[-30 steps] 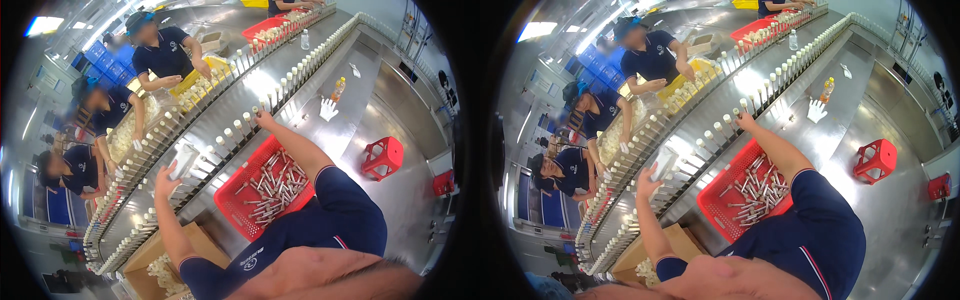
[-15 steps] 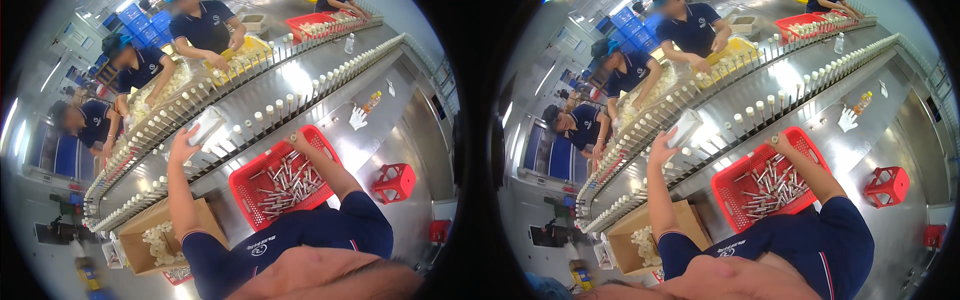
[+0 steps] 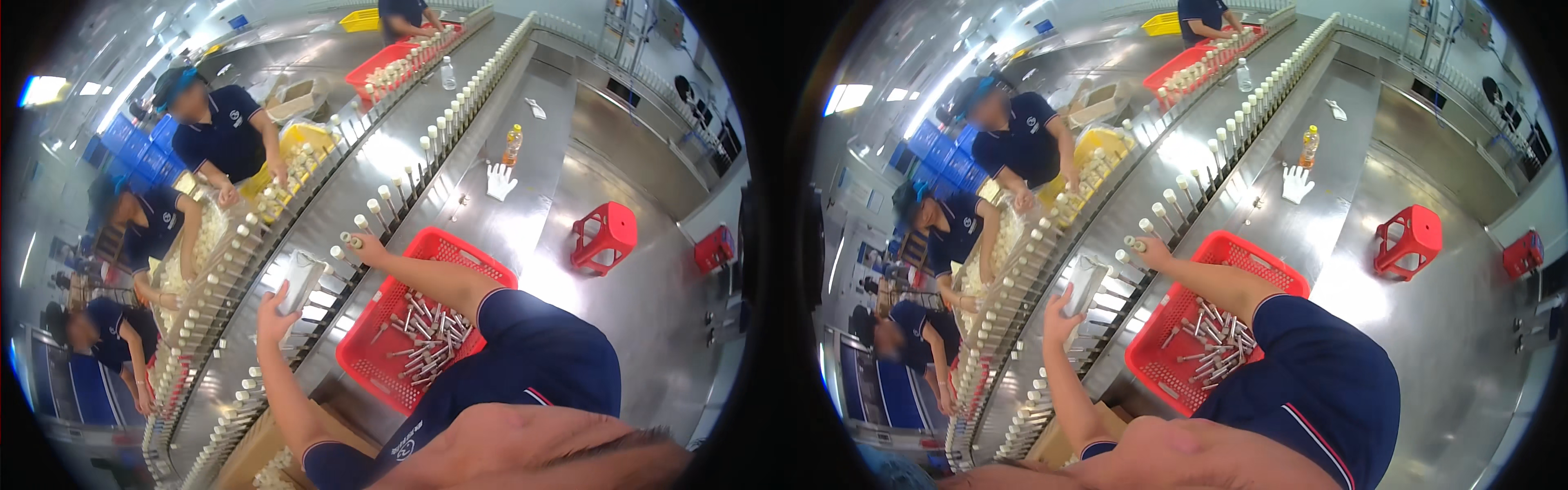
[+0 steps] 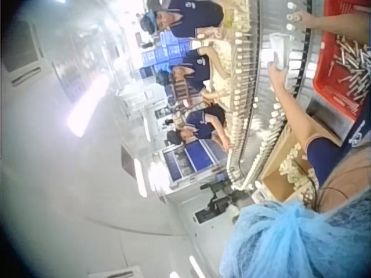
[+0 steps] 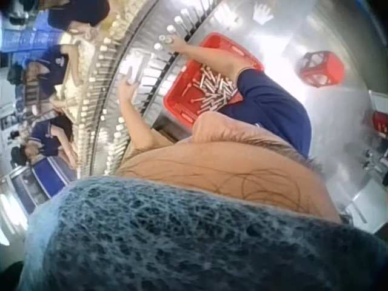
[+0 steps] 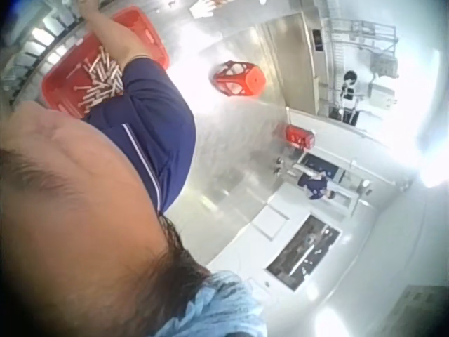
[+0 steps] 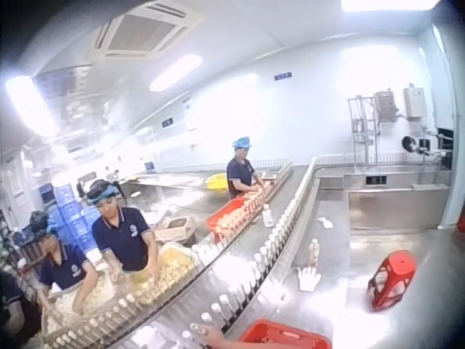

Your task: The person places small white cylindrical components from a red basket onto vertical pegs on a moving conveyor belt, occasionally picking up items that fell onto the workstation surface.

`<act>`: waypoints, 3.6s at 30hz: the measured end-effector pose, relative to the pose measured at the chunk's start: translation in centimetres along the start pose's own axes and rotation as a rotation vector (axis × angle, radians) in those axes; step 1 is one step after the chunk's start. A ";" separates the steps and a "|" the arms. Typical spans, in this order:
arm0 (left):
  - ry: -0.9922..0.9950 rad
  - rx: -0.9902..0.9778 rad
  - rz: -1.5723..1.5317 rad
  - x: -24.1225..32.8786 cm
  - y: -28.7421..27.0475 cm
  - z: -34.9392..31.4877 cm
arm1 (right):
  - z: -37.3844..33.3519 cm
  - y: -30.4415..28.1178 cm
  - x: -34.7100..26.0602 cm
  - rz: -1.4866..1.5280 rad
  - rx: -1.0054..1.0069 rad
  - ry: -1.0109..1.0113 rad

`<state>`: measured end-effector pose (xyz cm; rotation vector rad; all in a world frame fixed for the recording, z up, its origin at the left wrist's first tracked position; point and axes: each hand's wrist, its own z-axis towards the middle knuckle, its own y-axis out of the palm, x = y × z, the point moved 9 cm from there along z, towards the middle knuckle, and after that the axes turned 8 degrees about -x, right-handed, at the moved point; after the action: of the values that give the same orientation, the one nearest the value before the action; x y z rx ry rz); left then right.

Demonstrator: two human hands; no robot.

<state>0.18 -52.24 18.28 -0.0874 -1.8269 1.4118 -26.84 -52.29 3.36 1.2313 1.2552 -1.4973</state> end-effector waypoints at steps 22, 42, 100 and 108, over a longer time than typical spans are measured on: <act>-0.026 -0.104 0.151 3.4 3.2 6.5 | -24.8 -3.5 17.8 -0.839 -0.895 0.330; -0.086 -0.016 0.194 0.2 0.9 1.7 | -26.5 -8.1 16.1 -0.802 -0.730 0.283; 0.008 0.028 0.162 1.3 -0.9 0.7 | -23.5 -2.5 12.1 -0.618 -0.560 0.067; -0.108 0.022 0.214 -1.1 0.3 -2.5 | -16.8 5.7 8.6 -0.450 -0.576 0.054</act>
<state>2.31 -50.74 17.56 -0.2043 -1.9356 1.6118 -20.11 -36.77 -6.65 0.6360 1.9208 -1.2560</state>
